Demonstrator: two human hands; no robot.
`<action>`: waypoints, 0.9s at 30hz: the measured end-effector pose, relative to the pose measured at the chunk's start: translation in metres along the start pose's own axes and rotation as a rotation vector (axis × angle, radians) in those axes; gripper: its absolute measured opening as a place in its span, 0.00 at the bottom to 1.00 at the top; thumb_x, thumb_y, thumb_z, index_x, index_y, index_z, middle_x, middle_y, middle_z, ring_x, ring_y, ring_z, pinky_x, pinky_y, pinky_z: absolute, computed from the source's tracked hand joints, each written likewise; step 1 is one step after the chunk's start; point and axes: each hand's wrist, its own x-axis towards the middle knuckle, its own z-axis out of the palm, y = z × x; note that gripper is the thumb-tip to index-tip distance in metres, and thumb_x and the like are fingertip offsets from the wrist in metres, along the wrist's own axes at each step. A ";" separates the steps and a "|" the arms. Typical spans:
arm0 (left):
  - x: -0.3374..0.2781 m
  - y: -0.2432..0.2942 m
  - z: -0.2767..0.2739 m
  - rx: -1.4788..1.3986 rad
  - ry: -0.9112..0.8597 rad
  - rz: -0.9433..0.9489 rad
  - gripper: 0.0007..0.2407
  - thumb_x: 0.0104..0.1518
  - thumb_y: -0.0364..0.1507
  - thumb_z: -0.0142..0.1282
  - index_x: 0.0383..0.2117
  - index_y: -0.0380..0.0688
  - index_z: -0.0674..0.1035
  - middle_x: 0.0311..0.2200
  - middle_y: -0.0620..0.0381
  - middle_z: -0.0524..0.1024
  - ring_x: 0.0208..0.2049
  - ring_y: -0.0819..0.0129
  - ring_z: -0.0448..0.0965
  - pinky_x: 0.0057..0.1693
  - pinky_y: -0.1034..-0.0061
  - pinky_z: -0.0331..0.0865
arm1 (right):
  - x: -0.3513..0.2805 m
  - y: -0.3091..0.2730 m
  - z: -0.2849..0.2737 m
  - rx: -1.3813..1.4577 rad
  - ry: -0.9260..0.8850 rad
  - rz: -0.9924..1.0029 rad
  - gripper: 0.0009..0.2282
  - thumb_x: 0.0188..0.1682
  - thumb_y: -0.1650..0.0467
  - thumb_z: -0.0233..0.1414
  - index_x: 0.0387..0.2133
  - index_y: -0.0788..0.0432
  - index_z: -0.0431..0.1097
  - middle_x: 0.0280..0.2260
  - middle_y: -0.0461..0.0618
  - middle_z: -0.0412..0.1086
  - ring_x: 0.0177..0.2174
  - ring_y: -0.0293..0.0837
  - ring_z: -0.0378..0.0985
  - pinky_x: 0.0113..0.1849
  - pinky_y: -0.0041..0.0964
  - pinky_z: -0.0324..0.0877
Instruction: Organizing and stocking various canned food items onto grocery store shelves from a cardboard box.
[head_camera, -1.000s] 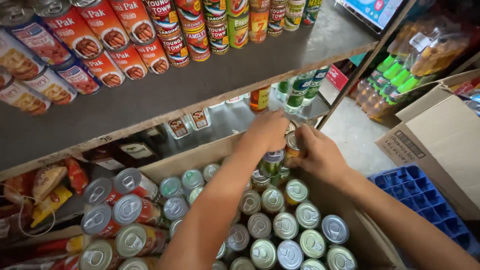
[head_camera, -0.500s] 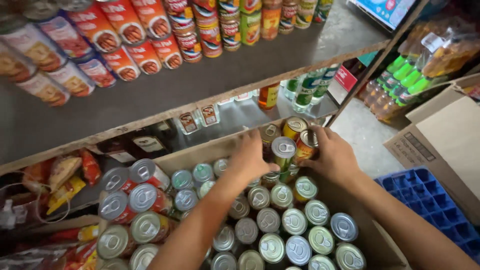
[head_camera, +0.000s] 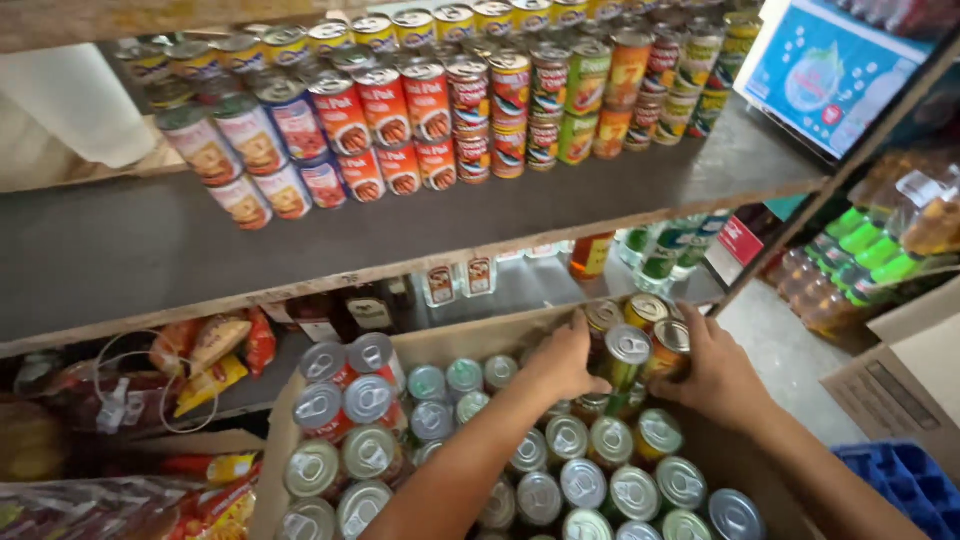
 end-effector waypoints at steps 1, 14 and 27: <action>-0.001 -0.001 -0.004 0.004 0.012 -0.003 0.53 0.33 0.38 0.79 0.64 0.22 0.53 0.52 0.24 0.70 0.54 0.35 0.73 0.59 0.57 0.68 | 0.001 -0.007 -0.003 0.001 0.002 -0.013 0.53 0.19 0.62 0.73 0.63 0.57 0.50 0.51 0.68 0.67 0.49 0.67 0.72 0.49 0.54 0.69; -0.017 -0.012 -0.133 0.022 0.122 -0.015 0.23 0.43 0.33 0.71 0.44 0.35 0.78 0.44 0.37 0.79 0.46 0.46 0.80 0.52 0.58 0.73 | 0.095 -0.081 -0.017 -0.028 0.163 -0.353 0.46 0.27 0.60 0.69 0.61 0.61 0.55 0.58 0.66 0.60 0.56 0.66 0.63 0.53 0.60 0.60; 0.146 0.015 -0.081 -0.332 0.573 0.266 0.13 0.47 0.24 0.64 0.40 0.37 0.79 0.36 0.46 0.82 0.34 0.59 0.84 0.43 0.67 0.78 | 0.312 0.103 0.000 0.285 0.777 0.153 0.28 0.43 0.63 0.67 0.52 0.64 0.63 0.40 0.61 0.75 0.37 0.54 0.81 0.38 0.47 0.75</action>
